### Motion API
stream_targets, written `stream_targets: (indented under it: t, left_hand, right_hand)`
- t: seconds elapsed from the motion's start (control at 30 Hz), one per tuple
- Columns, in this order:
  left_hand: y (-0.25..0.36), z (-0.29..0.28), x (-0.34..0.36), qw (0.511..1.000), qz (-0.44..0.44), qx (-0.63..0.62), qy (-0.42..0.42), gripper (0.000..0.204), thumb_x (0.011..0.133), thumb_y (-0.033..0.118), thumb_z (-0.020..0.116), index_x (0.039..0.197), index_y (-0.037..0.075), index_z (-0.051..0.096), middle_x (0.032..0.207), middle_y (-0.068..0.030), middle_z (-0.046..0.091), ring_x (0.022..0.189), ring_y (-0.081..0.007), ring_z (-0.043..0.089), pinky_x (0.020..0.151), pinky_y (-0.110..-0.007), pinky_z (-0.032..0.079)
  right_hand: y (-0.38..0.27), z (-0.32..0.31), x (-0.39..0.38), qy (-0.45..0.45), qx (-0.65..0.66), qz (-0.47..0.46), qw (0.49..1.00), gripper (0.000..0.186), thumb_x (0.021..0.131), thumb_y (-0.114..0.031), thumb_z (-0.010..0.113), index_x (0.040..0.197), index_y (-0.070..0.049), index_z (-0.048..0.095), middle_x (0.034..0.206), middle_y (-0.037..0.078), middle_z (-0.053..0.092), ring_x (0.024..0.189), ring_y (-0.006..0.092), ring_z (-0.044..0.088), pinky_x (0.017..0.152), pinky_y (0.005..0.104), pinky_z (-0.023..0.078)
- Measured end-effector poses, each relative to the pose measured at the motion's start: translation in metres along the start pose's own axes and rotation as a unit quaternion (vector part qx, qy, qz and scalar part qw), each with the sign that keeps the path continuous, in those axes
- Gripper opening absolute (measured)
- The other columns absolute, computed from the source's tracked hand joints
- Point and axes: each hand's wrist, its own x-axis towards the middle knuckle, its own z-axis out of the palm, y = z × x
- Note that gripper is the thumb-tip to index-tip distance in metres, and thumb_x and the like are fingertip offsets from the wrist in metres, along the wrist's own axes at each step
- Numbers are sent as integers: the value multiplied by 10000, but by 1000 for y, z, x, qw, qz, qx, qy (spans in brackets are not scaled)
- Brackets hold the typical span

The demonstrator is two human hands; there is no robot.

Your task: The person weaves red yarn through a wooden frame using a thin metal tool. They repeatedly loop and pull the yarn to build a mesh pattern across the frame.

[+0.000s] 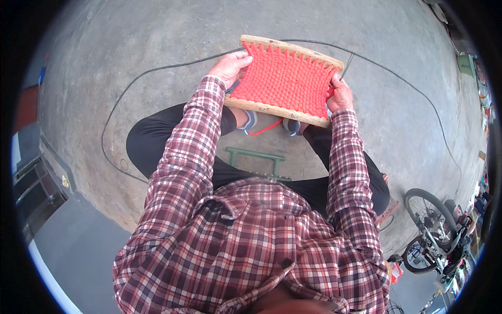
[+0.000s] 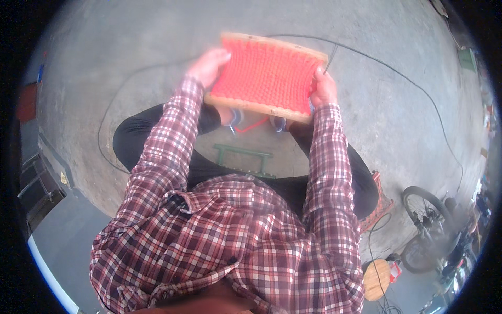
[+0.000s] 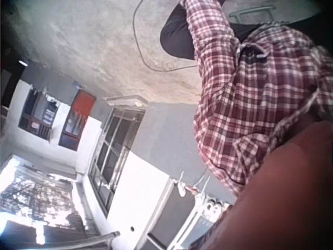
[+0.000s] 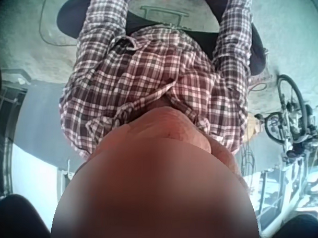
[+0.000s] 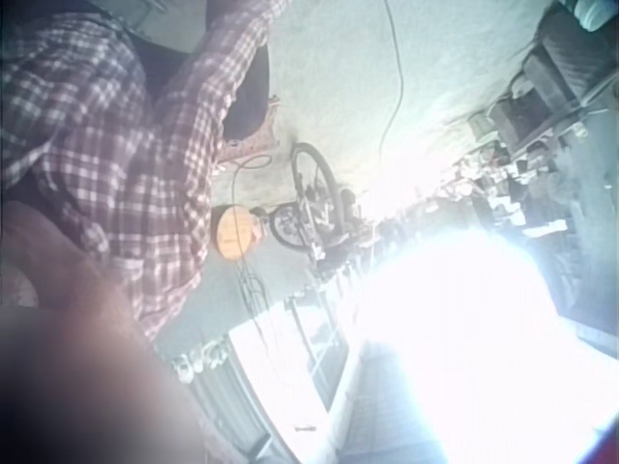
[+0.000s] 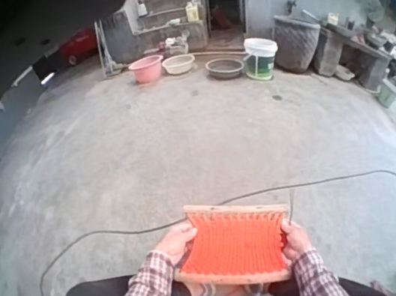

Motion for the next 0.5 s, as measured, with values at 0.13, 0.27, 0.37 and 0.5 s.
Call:
stream_targets:
  t: [0.13, 0.27, 0.37, 0.5]
  left_hand:
    - [0, -2, 1, 996, -2, -92, -22, 209, 898, 150, 582, 1073, 37, 581, 1024, -45, 631, 901, -165, 603, 822, -342, 465]
    - [-5, -7, 7, 993, 14, -121, -8, 113, 858, 141, 632, 942, 72, 604, 909, -34, 639, 838, -138, 600, 780, -294, 465]
    - [-6, -10, 13, 995, 10, -101, 6, 84, 827, 141, 658, 861, 81, 610, 787, -19, 623, 692, -103, 568, 628, -254, 447]
    - [-7, -8, 16, 993, 26, -43, 102, 81, 800, 116, 669, 799, 69, 603, 685, -5, 581, 563, -74, 501, 482, -223, 378]
  right_hand:
    - [-6, -1, -5, -34, 3, 4, 999, 105, 921, -173, 509, 949, -76, 538, 671, -12, 477, 552, 94, 453, 470, 244, 348]
    - [-9, -1, -11, -28, -26, -7, 999, 80, 897, -160, 537, 920, -84, 532, 667, -6, 477, 530, 99, 446, 459, 251, 346]
    - [-15, -2, -13, -38, -73, -12, 997, 54, 870, -132, 531, 885, -80, 533, 642, -1, 473, 510, 118, 439, 446, 275, 360]
    - [-20, 2, -17, 15, -197, -12, 980, 154, 837, -128, 534, 940, -21, 573, 686, 46, 554, 529, 140, 500, 456, 304, 405]
